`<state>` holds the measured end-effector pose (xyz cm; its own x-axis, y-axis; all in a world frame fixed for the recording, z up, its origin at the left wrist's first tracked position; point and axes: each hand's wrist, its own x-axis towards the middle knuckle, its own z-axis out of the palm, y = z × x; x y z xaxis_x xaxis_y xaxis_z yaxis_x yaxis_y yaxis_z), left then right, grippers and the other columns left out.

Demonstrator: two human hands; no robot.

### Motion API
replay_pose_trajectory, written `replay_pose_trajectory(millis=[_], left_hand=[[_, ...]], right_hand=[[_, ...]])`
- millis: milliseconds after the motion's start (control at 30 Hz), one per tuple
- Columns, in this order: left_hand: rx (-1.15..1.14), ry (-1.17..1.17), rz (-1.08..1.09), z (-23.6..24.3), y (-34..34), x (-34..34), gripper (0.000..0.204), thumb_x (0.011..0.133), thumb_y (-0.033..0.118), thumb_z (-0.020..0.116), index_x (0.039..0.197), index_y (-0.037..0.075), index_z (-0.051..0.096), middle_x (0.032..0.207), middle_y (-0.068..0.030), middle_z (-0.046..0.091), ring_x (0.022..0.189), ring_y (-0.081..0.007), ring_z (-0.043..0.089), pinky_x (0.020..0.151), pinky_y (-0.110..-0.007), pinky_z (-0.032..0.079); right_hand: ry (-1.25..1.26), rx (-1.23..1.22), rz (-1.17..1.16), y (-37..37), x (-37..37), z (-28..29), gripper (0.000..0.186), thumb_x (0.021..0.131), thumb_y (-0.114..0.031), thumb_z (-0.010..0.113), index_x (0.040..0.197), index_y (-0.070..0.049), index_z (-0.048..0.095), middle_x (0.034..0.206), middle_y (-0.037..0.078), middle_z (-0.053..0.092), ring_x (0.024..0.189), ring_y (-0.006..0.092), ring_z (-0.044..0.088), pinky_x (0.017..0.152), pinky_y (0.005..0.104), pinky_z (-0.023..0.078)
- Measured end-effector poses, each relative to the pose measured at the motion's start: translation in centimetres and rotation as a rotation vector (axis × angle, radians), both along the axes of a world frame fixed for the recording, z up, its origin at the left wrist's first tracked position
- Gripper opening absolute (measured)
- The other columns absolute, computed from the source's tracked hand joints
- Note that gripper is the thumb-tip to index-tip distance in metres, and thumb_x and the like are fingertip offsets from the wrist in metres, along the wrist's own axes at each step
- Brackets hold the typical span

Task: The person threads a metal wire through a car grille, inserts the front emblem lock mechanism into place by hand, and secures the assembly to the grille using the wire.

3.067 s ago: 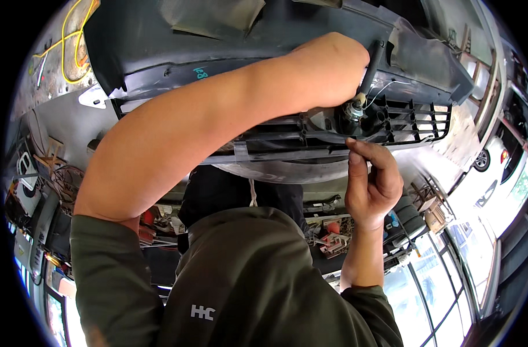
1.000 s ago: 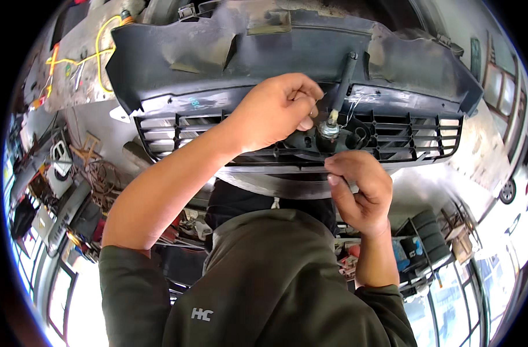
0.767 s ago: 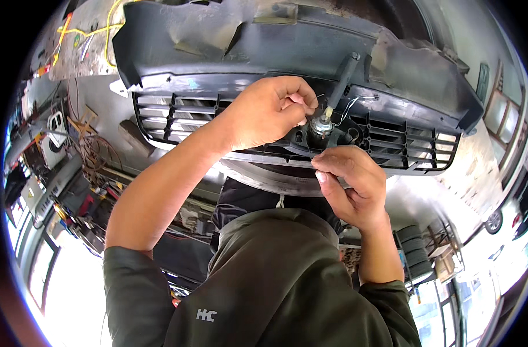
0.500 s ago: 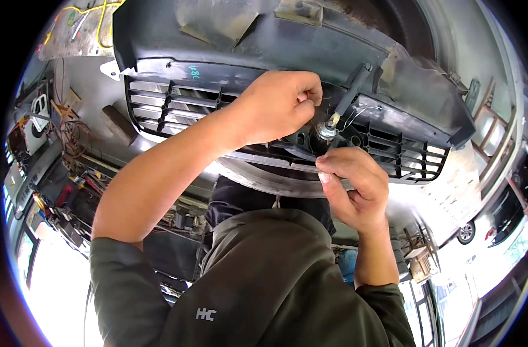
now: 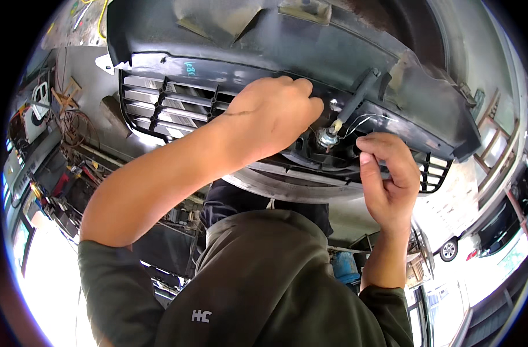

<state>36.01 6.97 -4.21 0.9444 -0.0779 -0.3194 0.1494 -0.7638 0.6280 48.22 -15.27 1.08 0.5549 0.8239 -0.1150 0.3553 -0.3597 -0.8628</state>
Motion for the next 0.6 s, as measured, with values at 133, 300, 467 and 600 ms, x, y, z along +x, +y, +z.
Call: replay_pose_trajectory(millis=[133, 300, 467, 600], left_hand=[[-0.012, -0.084, 0.102, -0.6, -0.1, -0.8, 0.011, 0.087, 0.007, 0.073, 0.094, 0.005, 0.065, 0.092, -0.0131, 0.062, 0.092, -0.0350, 0.068, 0.075, -0.045, 0.055], [-0.365, -0.033, 0.438, -0.1, -0.2, -1.0, 0.019, 0.083, 0.000, 0.068, 0.102, 0.002, 0.070, 0.086, -0.0117, 0.062, 0.073, -0.0307, 0.063, 0.064, -0.041, 0.050], [-0.383, 0.062, 0.422, -0.4, 0.2, -1.0, 0.014, 0.083, 0.005, 0.064, 0.096, 0.001, 0.069, 0.078, -0.0139, 0.060, 0.071, -0.0330, 0.062, 0.064, -0.043, 0.049], [-0.256, 0.107, 0.430, 0.3, -0.6, -0.3, 0.012, 0.084, 0.006, 0.068, 0.096, 0.004, 0.069, 0.082, -0.0125, 0.061, 0.074, -0.0373, 0.063, 0.064, -0.046, 0.051]], right_hand=[[0.050, -0.034, -0.033, 0.5, -0.2, -1.5, 0.020, 0.090, 0.004, 0.072, 0.110, -0.001, 0.073, 0.103, 0.012, 0.074, 0.083, 0.0201, 0.067, 0.073, 0.0300, 0.053], [0.166, -0.114, -0.084, 0.1, -1.0, -2.0, 0.028, 0.089, 0.001, 0.077, 0.116, -0.002, 0.069, 0.107, 0.009, 0.072, 0.075, 0.0132, 0.060, 0.063, 0.0263, 0.047], [0.214, -0.151, -0.103, 0.6, -0.9, -3.2, 0.031, 0.089, 0.001, 0.081, 0.116, 0.000, 0.068, 0.112, 0.011, 0.074, 0.067, 0.0124, 0.059, 0.057, 0.0254, 0.047], [0.190, -0.174, -0.041, 1.0, 0.3, -3.1, 0.028, 0.089, 0.001, 0.082, 0.113, 0.001, 0.069, 0.107, 0.012, 0.075, 0.062, 0.0135, 0.060, 0.056, 0.0264, 0.050]])
